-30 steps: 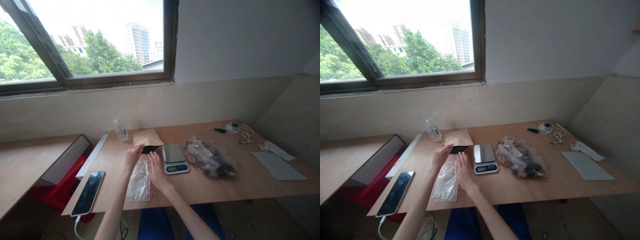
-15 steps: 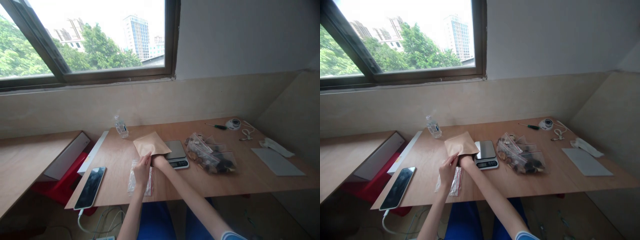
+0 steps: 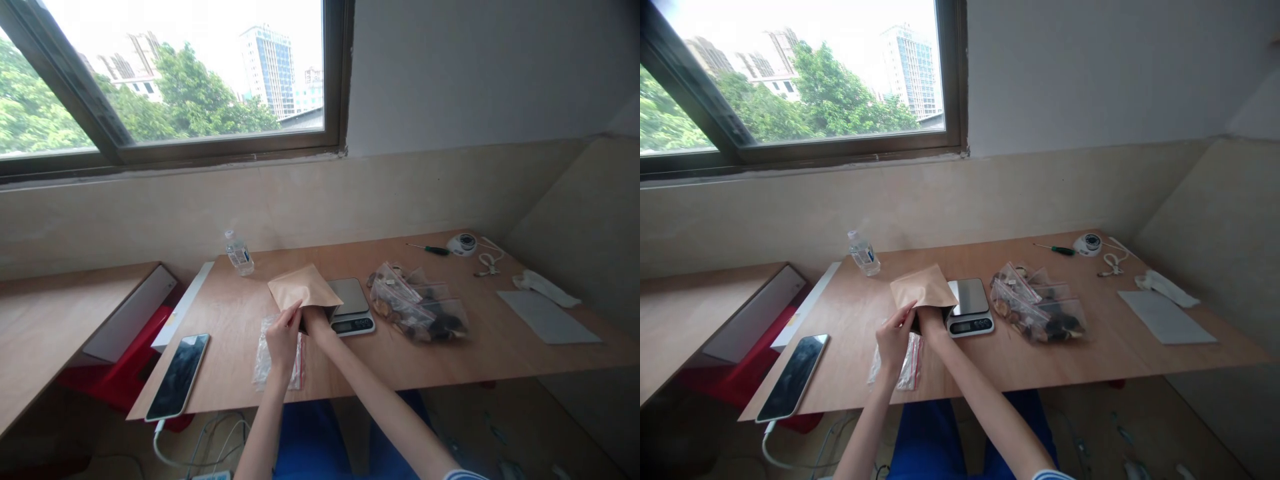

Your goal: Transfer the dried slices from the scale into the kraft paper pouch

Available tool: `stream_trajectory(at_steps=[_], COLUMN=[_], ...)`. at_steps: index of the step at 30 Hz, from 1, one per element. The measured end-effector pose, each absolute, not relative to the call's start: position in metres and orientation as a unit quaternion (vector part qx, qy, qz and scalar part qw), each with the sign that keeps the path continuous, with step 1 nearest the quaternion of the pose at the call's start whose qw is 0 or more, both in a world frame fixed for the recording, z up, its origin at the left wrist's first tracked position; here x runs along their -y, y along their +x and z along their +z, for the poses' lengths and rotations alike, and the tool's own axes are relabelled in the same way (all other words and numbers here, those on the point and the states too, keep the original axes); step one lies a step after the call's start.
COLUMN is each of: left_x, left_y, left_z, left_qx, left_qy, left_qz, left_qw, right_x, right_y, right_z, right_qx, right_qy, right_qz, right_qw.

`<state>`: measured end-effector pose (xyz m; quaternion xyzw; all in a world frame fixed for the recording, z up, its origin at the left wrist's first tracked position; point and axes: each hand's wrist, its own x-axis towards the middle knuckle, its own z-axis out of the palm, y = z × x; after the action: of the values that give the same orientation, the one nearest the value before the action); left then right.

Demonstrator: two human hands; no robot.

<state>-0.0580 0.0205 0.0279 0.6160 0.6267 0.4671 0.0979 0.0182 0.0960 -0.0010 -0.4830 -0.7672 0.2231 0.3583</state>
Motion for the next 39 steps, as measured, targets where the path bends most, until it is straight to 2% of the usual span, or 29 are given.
stream_trajectory(at_steps=[7,15,26,33,39], left_x=[-0.038,-0.063,-0.078,-0.083,-0.087], left_y=[-0.061,-0.057,-0.052,-0.059,-0.06], left_z=[0.032,0.046,0.053,0.047,0.041], left_qx=[-0.63,-0.638,-0.641,-0.652,-0.65], left_qy=[0.607,0.593,0.586,0.582,0.585], left_qz=[0.469,0.468,0.467,0.459,0.462], left_qw=[0.125,0.15,0.166,0.163,0.148], right_x=[-0.064,-0.064,-0.074,-0.081,-0.1], right_y=[0.05,0.073,0.101,0.13,0.152], right_z=[0.012,0.022,0.013,-0.01,-0.034], right_qx=[0.777,0.748,0.608,0.54,0.539], right_qy=[-0.493,-0.418,-0.373,-0.397,-0.468], right_qz=[0.205,0.174,0.334,0.397,0.366], right_qw=[0.332,0.485,0.616,0.627,0.597])
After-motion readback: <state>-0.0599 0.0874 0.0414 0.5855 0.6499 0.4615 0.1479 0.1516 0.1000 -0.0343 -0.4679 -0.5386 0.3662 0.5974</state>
